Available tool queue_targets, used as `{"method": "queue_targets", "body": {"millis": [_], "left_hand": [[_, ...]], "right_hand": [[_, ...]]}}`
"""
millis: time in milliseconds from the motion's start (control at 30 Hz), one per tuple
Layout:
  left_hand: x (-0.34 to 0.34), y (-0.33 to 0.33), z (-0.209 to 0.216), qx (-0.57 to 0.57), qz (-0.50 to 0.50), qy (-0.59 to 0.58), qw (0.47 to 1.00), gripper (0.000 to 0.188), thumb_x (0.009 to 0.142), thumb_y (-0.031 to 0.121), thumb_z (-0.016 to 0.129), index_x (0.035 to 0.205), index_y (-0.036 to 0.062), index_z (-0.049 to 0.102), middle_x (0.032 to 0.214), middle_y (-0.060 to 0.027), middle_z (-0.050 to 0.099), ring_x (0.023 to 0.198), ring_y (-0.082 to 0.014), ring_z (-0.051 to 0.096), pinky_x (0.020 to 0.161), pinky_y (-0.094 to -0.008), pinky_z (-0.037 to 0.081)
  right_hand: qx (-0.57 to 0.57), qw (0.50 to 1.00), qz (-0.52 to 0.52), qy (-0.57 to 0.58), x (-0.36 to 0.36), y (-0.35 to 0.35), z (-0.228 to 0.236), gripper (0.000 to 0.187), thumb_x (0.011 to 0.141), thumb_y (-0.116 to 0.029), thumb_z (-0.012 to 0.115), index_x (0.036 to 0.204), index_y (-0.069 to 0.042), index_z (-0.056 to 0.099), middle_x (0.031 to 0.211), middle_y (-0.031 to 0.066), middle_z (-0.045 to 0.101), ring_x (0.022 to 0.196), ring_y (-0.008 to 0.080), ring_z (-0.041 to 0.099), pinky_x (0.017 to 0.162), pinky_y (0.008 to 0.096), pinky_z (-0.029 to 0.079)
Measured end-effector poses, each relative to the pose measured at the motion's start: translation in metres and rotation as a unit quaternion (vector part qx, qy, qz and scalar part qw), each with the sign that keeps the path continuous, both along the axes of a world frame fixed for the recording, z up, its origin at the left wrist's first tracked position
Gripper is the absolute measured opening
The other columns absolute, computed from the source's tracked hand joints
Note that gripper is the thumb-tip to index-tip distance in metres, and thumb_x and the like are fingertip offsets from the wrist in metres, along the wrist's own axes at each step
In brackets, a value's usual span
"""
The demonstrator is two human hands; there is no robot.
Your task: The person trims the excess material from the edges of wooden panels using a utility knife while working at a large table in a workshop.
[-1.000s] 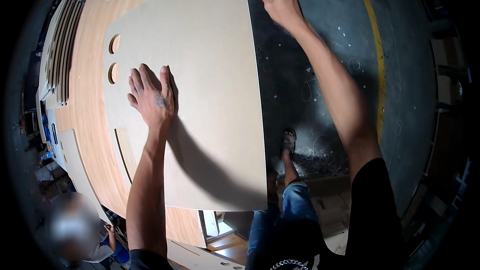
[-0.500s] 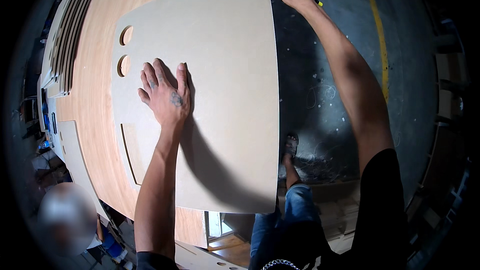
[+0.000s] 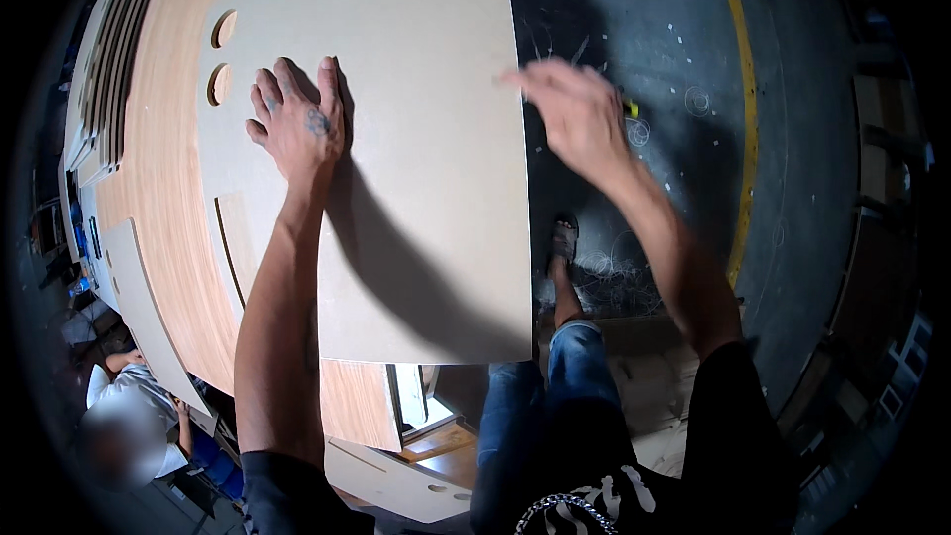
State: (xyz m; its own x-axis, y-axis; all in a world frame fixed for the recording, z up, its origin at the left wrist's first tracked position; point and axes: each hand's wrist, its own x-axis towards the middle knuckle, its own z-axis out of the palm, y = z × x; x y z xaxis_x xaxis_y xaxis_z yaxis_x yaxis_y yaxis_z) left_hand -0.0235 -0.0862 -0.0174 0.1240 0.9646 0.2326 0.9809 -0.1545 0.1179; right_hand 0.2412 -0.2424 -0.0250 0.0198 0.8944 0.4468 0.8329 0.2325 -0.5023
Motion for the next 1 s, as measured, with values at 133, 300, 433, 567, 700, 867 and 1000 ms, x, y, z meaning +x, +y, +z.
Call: {"method": "queue_targets", "body": {"millis": [133, 300, 433, 567, 700, 867, 1000], "left_hand": [[-0.007, 0.001, 0.0, -0.004, 0.005, 0.006, 1.0, 0.078, 0.093, 0.064, 0.037, 0.144, 0.0044, 0.036, 0.151, -0.0232, 0.03, 0.143, -0.0373, 0.023, 0.111, -0.0606, 0.016], [-0.001, 0.001, -0.004, -0.012, 0.003, 0.008, 1.0, 0.079, 0.094, 0.065, 0.035, 0.144, 0.0044, 0.036, 0.152, -0.023, 0.03, 0.143, -0.0369, 0.022, 0.111, -0.0609, 0.016], [0.001, -0.003, 0.001, -0.015, -0.009, 0.0, 1.0, 0.077, 0.095, 0.063, 0.036, 0.145, 0.0039, 0.035, 0.152, -0.0232, 0.029, 0.143, -0.0379, 0.022, 0.111, -0.0608, 0.016], [-0.006, 0.0, 0.005, -0.014, 0.001, 0.016, 1.0, 0.074, 0.096, 0.058, 0.038, 0.145, 0.0028, 0.035, 0.152, -0.0238, 0.029, 0.143, -0.0385, 0.021, 0.112, -0.0597, 0.015], [0.002, -0.002, 0.011, -0.033, 0.014, 0.009, 0.999, 0.071, 0.097, 0.056, 0.04, 0.149, 0.0074, 0.032, 0.155, -0.0187, 0.026, 0.145, -0.0337, 0.02, 0.114, -0.0561, 0.013], [0.007, -0.003, 0.008, -0.062, 0.013, -0.009, 0.998, 0.07, 0.098, 0.051, 0.043, 0.148, 0.0039, 0.031, 0.155, -0.0209, 0.024, 0.145, -0.035, 0.018, 0.115, -0.0545, 0.011], [0.006, -0.005, 0.014, -0.06, 0.009, -0.011, 0.998, 0.068, 0.098, 0.047, 0.045, 0.149, 0.0037, 0.029, 0.156, -0.0212, 0.023, 0.146, -0.0356, 0.017, 0.115, -0.055, 0.009]], "right_hand": [[-0.063, 0.996, 0.041, 0.043, -0.052, -0.107, 0.01, 0.041, 0.078, 0.005, 0.057, 0.11, -0.017, 0.07, 0.097, 0.006, 0.064, 0.079, 0.0192, 0.061, 0.068, 0.0358, 0.041], [-0.168, 0.971, 0.155, 0.065, -0.106, -0.249, 0.024, 0.036, 0.087, -0.01, 0.06, 0.123, -0.016, 0.063, 0.101, 0.0068, 0.063, 0.08, 0.0172, 0.061, 0.07, 0.0363, 0.046], [-0.195, 0.93, 0.283, 0.128, -0.108, -0.293, 0.025, 0.043, 0.093, -0.013, 0.055, 0.136, -0.016, 0.052, 0.111, 0.0098, 0.064, 0.079, 0.0153, 0.062, 0.074, 0.0359, 0.053], [-0.148, 0.93, 0.074, 0.327, -0.049, -0.168, 0.008, 0.032, 0.093, -0.002, 0.054, 0.124, -0.005, 0.061, 0.122, 0.0158, 0.063, 0.099, 0.0222, 0.066, 0.086, 0.0355, 0.054], [-0.123, 0.864, -0.079, 0.482, 0.037, 0.025, -0.021, 0.033, 0.092, -0.003, 0.059, 0.125, 0.001, 0.06, 0.124, 0.0155, 0.064, 0.112, 0.0178, 0.062, 0.094, 0.0287, 0.049], [-0.008, 0.879, -0.09, 0.469, 0.087, 0.198, -0.035, 0.029, 0.091, -0.004, 0.062, 0.12, -0.003, 0.065, 0.113, 0.0108, 0.07, 0.098, 0.0128, 0.065, 0.085, 0.0257, 0.05], [0.018, 0.887, -0.071, 0.455, 0.091, 0.232, -0.035, 0.03, 0.09, -0.006, 0.065, 0.119, -0.006, 0.066, 0.11, 0.0076, 0.071, 0.094, 0.0107, 0.064, 0.085, 0.0247, 0.05]]}}
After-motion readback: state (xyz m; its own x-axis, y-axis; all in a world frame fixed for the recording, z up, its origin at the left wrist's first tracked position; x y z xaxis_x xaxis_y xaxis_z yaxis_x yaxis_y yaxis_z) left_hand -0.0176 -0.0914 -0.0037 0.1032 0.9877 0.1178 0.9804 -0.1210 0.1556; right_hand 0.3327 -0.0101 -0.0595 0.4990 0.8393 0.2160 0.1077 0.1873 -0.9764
